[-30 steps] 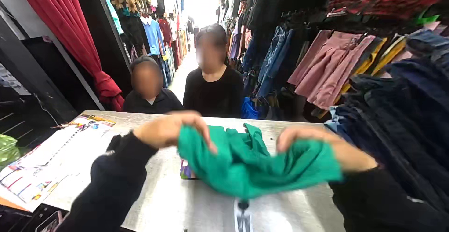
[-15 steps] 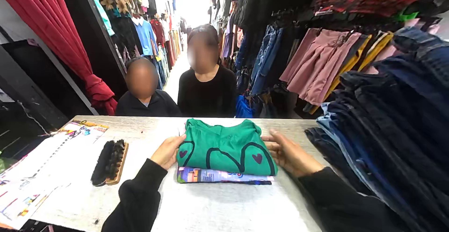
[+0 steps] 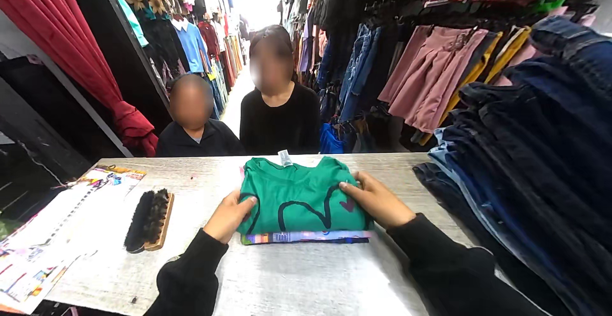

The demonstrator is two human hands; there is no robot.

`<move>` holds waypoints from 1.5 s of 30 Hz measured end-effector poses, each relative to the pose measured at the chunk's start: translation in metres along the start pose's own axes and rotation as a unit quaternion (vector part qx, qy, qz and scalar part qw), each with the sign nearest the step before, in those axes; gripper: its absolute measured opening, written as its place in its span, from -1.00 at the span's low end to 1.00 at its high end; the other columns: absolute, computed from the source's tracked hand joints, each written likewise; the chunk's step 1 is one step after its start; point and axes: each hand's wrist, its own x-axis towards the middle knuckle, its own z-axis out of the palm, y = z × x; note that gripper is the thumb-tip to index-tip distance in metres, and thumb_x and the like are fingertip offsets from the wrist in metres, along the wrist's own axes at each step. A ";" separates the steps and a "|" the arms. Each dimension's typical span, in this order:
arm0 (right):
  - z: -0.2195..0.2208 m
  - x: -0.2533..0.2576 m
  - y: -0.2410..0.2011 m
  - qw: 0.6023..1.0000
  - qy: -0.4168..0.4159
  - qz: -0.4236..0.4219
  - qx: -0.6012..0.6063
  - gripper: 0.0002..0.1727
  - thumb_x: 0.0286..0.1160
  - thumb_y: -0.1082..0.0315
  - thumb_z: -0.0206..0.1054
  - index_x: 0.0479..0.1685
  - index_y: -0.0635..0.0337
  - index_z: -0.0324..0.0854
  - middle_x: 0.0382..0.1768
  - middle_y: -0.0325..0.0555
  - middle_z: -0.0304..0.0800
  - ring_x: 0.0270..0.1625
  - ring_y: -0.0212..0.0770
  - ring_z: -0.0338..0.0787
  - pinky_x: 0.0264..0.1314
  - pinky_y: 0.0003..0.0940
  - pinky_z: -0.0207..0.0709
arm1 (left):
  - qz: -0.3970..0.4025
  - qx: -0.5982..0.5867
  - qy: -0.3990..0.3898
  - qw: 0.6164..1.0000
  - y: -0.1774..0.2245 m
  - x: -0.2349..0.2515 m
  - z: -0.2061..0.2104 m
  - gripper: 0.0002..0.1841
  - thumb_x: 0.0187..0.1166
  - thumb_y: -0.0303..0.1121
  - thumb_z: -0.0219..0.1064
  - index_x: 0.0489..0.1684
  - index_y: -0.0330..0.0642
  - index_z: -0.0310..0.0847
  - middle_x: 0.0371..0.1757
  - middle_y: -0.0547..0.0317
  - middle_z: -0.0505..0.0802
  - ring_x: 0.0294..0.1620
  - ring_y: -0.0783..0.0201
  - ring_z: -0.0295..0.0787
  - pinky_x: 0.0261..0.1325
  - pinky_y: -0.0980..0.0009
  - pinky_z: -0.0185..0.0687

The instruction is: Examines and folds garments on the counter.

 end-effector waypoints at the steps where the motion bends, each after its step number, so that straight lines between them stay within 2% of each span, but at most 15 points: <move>1: -0.003 0.001 0.008 0.999 0.006 0.021 -0.045 -0.65 0.75 0.17 0.25 0.14 0.34 0.52 -0.28 0.12 0.76 -0.24 -0.03 0.80 -0.09 0.03 0.67 | -0.032 -0.006 -0.025 0.999 -0.004 -0.001 -0.004 -0.68 0.80 -0.34 0.18 0.33 -0.38 0.49 -0.04 -0.08 0.86 -0.07 0.15 0.89 0.04 0.19 0.83; 3: -0.009 0.003 0.009 0.992 0.034 0.031 -0.118 -0.52 0.77 0.03 0.21 0.11 0.38 0.57 -0.24 0.20 0.75 -0.15 0.09 0.75 0.00 0.18 0.57 | -0.074 -0.036 -0.044 0.996 -0.003 0.002 -0.009 -0.65 0.85 -0.23 0.10 0.30 -0.37 0.49 -0.06 -0.09 0.88 -0.10 0.14 0.92 -0.03 0.21 0.88; 7: -0.006 0.017 -0.003 0.981 0.067 0.018 -0.180 -0.31 0.69 -0.04 0.29 0.42 0.48 0.42 0.06 0.39 0.73 0.13 0.31 0.75 0.24 0.36 0.49 | -0.035 -0.019 0.012 0.999 0.001 0.026 -0.003 -0.56 0.84 -0.11 0.11 0.19 -0.42 0.53 -0.13 -0.11 0.84 -0.17 0.16 0.84 -0.02 0.18 0.79; 10: 0.004 0.025 0.000 0.983 0.077 -0.080 -0.148 -0.61 0.69 0.15 0.33 0.18 0.34 0.62 -0.19 0.23 0.78 -0.13 0.16 0.78 0.02 0.28 0.56 | 0.019 0.003 0.062 0.998 0.002 0.042 0.010 -0.63 0.77 -0.22 0.24 0.29 -0.38 0.58 -0.03 -0.14 0.85 -0.07 0.11 0.83 0.10 0.11 0.74; 13: 0.005 0.024 -0.008 0.980 0.100 -0.151 -0.077 -0.69 0.77 0.17 0.20 0.22 0.18 0.65 -0.24 0.01 0.79 -0.20 -0.09 0.78 -0.07 0.10 0.60 | 0.079 -0.043 0.124 0.988 0.007 0.037 0.019 -0.65 0.79 -0.35 0.19 0.45 -0.28 0.52 0.08 -0.10 0.85 0.01 0.15 0.83 0.14 0.16 0.74; 15: 0.004 0.026 -0.002 0.986 0.099 -0.118 -0.060 -0.67 0.81 0.13 0.14 0.14 0.17 0.68 -0.27 0.00 0.78 -0.20 -0.11 0.77 -0.05 0.07 0.59 | 0.076 -0.024 0.141 0.987 0.000 0.036 0.015 -0.63 0.81 -0.34 0.15 0.51 -0.24 0.47 0.14 -0.12 0.83 0.06 0.12 0.83 0.17 0.13 0.74; 17: 0.003 0.031 0.011 0.987 0.090 -0.069 -0.110 -0.64 0.81 0.14 0.17 0.16 0.28 0.65 -0.24 0.15 0.79 -0.16 0.07 0.79 0.01 0.21 0.57 | 0.029 0.052 0.106 0.993 -0.012 0.039 0.005 -0.54 0.80 -0.32 0.18 0.63 -0.26 0.35 0.28 -0.23 0.77 0.21 -0.02 0.79 0.33 -0.01 0.66; 21: -0.010 0.031 0.004 0.956 0.117 -0.141 -0.231 -0.51 0.67 0.39 0.29 0.49 0.47 0.40 0.26 0.43 0.63 0.16 0.37 0.75 0.21 0.33 0.57 | 0.031 0.287 0.113 0.951 0.006 0.028 -0.011 -0.41 0.70 -0.29 0.33 0.63 -0.40 0.28 0.07 -0.32 0.82 0.06 -0.15 0.80 0.25 -0.11 0.63; 23: -0.011 0.028 -0.013 0.926 0.137 -0.249 -0.249 -0.47 0.68 0.41 0.23 0.58 0.49 0.35 0.54 0.48 0.42 0.48 0.44 0.57 0.48 0.37 0.44 | 0.131 0.395 0.162 0.895 0.025 0.017 -0.009 -0.39 0.70 -0.31 0.31 0.64 -0.49 0.26 0.34 -0.43 0.70 0.32 -0.30 0.71 0.40 -0.21 0.56; 27: 0.027 0.017 -0.041 0.879 0.124 -0.356 -0.290 -0.21 0.76 -0.17 -0.12 0.77 0.23 0.27 0.82 0.17 0.15 0.84 0.27 0.12 0.69 0.50 0.04 | 0.274 0.467 0.163 0.825 0.050 0.008 0.036 -0.41 0.77 -0.21 0.16 0.71 -0.35 0.30 0.76 -0.30 0.36 0.77 -0.27 0.25 0.65 -0.39 0.17; 29: 0.045 0.017 -0.030 0.870 0.097 -0.343 -0.341 -0.10 0.71 -0.34 -0.24 0.81 0.15 0.24 0.85 0.05 0.12 0.87 0.20 0.07 0.70 0.58 -0.10 | 0.268 0.497 0.134 0.814 0.041 0.016 0.060 -0.27 0.74 0.02 0.17 0.80 -0.25 0.21 0.87 -0.15 0.20 0.89 -0.16 -0.01 0.73 -0.47 -0.15; 32: 0.052 0.019 0.007 0.889 -0.028 -0.214 -0.405 -0.10 0.71 -0.35 -0.17 0.80 0.16 0.25 0.81 0.05 0.21 0.87 0.15 0.10 0.76 0.56 -0.34 | 0.100 0.517 0.026 0.850 0.008 0.033 0.067 -0.10 0.68 0.34 0.01 0.92 -0.05 -0.01 0.95 0.07 0.01 0.96 0.03 -0.26 0.82 -0.39 -0.51; 34: 0.046 0.023 0.007 0.892 -0.079 -0.160 -0.415 -0.12 0.73 -0.32 -0.19 0.85 0.14 0.15 0.84 0.04 0.15 0.90 0.10 0.02 0.79 0.49 -0.42 | 0.049 0.500 -0.014 0.864 0.005 0.040 0.058 -0.10 0.69 0.36 -0.05 0.94 0.01 -0.09 0.96 0.12 -0.03 0.96 0.08 -0.31 0.85 -0.32 -0.56; 40: 0.037 0.020 0.018 0.909 -0.064 -0.142 -0.386 -0.13 0.72 -0.34 -0.18 0.87 0.05 0.14 0.87 -0.07 0.09 0.92 0.05 -0.05 0.79 0.49 -0.42 | 0.047 0.482 -0.009 0.875 -0.007 0.037 0.036 -0.22 0.74 0.32 -0.12 0.94 0.23 -0.08 0.95 0.32 -0.01 0.96 0.17 -0.31 0.79 -0.41 -0.62; 45: 0.013 0.008 0.031 0.917 -0.027 -0.125 -0.378 -0.18 0.74 -0.27 -0.15 0.87 0.01 0.15 0.87 -0.09 0.08 0.91 0.11 -0.03 0.73 0.59 -0.36 | 0.041 0.484 0.017 0.874 -0.022 0.031 0.006 -0.31 0.83 0.15 -0.15 0.94 0.17 -0.08 0.95 0.27 0.03 0.96 0.13 -0.27 0.80 -0.41 -0.55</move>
